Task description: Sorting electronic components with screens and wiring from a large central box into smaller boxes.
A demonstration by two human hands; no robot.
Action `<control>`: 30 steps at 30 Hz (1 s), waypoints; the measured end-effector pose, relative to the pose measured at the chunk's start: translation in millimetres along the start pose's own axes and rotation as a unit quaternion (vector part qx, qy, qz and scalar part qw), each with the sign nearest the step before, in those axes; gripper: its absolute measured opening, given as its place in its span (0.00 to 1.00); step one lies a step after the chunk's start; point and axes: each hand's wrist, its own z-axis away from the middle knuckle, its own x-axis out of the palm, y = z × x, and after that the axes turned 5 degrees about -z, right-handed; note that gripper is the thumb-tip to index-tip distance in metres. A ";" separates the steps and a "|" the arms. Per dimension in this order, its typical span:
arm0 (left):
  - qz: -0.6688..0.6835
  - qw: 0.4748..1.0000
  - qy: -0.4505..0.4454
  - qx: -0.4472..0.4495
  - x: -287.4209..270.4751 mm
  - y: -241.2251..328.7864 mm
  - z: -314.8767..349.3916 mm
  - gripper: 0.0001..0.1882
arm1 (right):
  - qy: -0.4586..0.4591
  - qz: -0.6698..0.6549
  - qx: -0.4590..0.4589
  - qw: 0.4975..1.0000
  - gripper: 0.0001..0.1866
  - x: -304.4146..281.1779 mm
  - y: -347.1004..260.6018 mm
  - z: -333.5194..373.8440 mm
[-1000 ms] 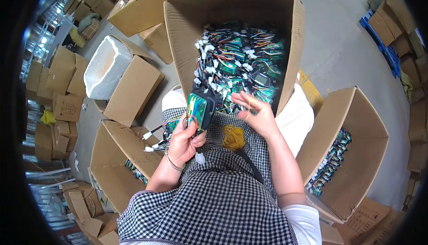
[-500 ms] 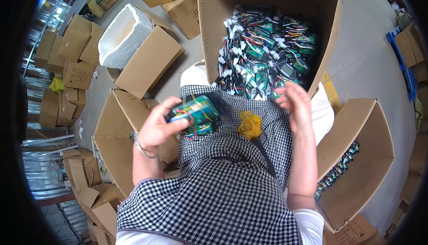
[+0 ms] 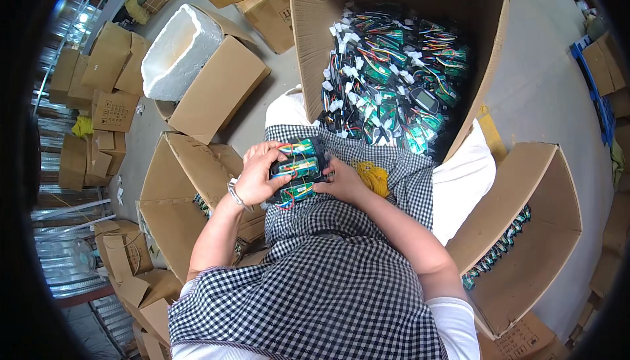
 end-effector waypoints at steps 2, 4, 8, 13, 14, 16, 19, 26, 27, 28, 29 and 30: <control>0.000 0.999 0.014 0.030 -0.8 4.1 2.1 0.18 | 0.015 0.011 -0.004 1.000 0.54 0.0 -0.5 2.4; 0.115 0.992 0.039 0.022 6.0 0.3 8.6 0.18 | 0.041 0.034 -0.016 0.998 0.52 1.8 -1.2 5.6; 0.265 0.953 0.141 -0.042 3.8 -22.9 20.3 0.18 | 0.048 0.113 -0.067 0.990 0.47 0.9 -0.8 2.1; 0.395 0.918 0.016 -0.016 -34.6 -12.9 40.8 0.19 | 0.056 0.072 -0.057 0.994 0.41 -0.2 19.3 -8.7; 0.342 0.939 -0.033 0.024 -36.0 -8.0 42.1 0.19 | 0.079 0.155 -0.123 0.977 0.39 -0.3 21.3 -11.3; 0.260 0.959 -0.115 0.010 -21.8 7.8 43.6 0.22 | 0.100 0.236 -0.190 0.948 0.37 4.2 23.2 -15.0; 0.199 0.977 -0.058 -0.050 -6.7 22.4 45.5 0.30 | -0.053 -0.120 -0.061 0.990 0.30 3.6 9.5 -11.3; -0.065 0.994 -0.082 0.038 -21.9 27.3 48.1 0.32 | -0.105 -0.100 -0.139 0.980 0.30 -0.7 -4.8 4.0; -0.088 0.992 -0.070 0.050 -20.9 26.5 48.0 0.40 | -0.133 0.018 -0.150 0.980 0.28 -7.6 -9.2 2.9; -0.089 0.992 -0.070 0.049 -18.5 25.2 48.0 0.40 | -0.134 0.018 -0.151 0.979 0.28 -8.0 -9.7 1.5; -0.072 0.995 -0.060 0.035 -14.3 23.3 47.8 0.46 | -0.153 0.035 -0.174 0.972 0.28 -8.1 -9.7 0.8; -0.055 0.997 -0.049 0.021 -9.4 20.3 47.1 0.52 | -0.172 0.052 -0.198 0.964 0.28 -7.7 -9.6 0.9</control>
